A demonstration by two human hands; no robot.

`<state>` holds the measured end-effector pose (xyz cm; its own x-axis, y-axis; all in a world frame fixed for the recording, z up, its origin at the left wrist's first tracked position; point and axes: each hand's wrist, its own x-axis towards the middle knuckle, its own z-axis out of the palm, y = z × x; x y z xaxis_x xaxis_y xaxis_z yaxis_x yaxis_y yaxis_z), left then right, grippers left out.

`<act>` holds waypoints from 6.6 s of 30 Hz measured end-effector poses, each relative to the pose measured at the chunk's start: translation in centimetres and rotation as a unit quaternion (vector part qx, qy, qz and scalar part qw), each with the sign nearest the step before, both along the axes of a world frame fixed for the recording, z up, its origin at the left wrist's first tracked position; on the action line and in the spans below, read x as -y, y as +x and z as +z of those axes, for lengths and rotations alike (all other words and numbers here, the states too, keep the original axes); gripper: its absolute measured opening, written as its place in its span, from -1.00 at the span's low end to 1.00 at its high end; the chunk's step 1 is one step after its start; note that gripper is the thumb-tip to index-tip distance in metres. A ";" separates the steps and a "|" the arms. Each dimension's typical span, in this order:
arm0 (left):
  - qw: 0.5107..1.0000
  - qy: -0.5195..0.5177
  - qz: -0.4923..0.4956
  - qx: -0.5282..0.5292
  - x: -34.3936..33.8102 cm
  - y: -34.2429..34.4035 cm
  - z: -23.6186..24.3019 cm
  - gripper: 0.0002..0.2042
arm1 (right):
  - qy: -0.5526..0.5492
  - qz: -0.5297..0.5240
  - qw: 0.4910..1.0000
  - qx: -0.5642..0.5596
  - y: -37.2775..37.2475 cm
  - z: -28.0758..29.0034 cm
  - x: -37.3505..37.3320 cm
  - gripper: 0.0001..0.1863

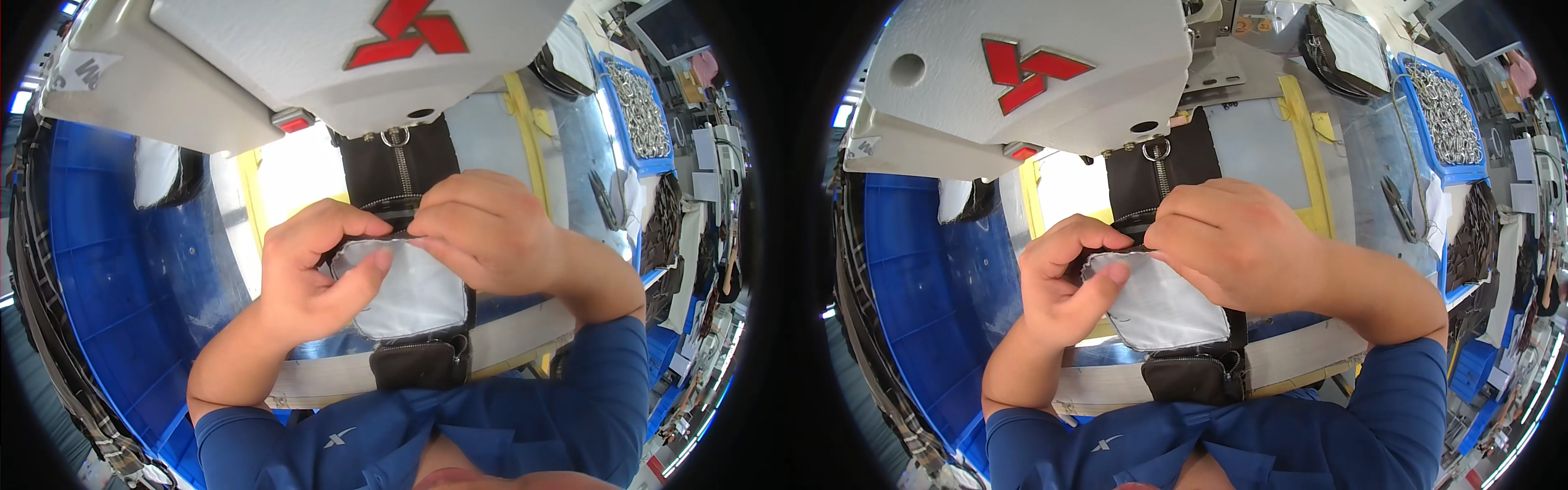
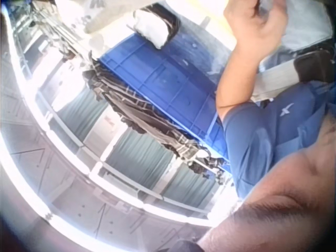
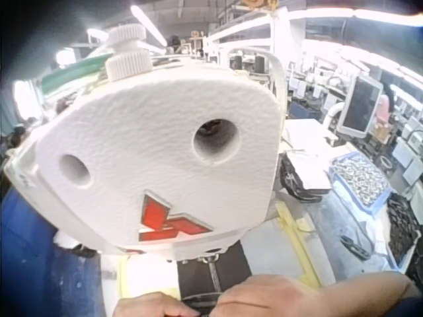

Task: The person operates an industrial sewing machine to stitch a zipper onto a black fabric pouch. They repeatedly align the zipper tape, guide the pouch under the needle, and sew along the edge. The person also handles a plaid fabric piece and a white lining, attaching them to the pouch during the process.

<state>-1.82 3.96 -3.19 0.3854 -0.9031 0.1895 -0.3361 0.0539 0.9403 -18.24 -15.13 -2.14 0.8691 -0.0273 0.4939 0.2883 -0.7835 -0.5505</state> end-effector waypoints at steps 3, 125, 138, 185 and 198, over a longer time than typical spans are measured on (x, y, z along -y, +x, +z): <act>1.000 0.007 0.004 -0.006 0.0 0.0 -0.2 -0.89 | 0.000 0.000 1.000 -0.003 0.0 0.0 0.0 -0.75; 0.957 0.073 0.020 0.279 7.3 7.5 -4.0 -0.74 | -0.027 -0.153 0.943 -0.293 6.6 -2.5 8.1 -0.73; 0.949 0.231 0.033 0.212 6.8 6.9 -4.1 -0.66 | -0.050 -0.163 0.965 -0.197 5.9 -3.7 8.1 -0.66; 0.907 0.115 -0.198 0.354 5.5 2.1 2.4 -0.30 | -0.073 -0.160 0.971 -0.163 5.9 -3.8 8.0 -0.69; 0.864 0.238 -0.230 0.379 5.0 2.3 3.8 -0.37 | -0.060 -0.146 0.976 -0.152 6.0 -2.6 5.8 -0.75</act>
<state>0.45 -1.02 0.65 -0.1071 -0.9730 -0.2043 -0.9107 0.0136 0.4128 -12.22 -20.95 -4.77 0.9397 -0.2543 0.2285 -0.1202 -0.8714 -0.4757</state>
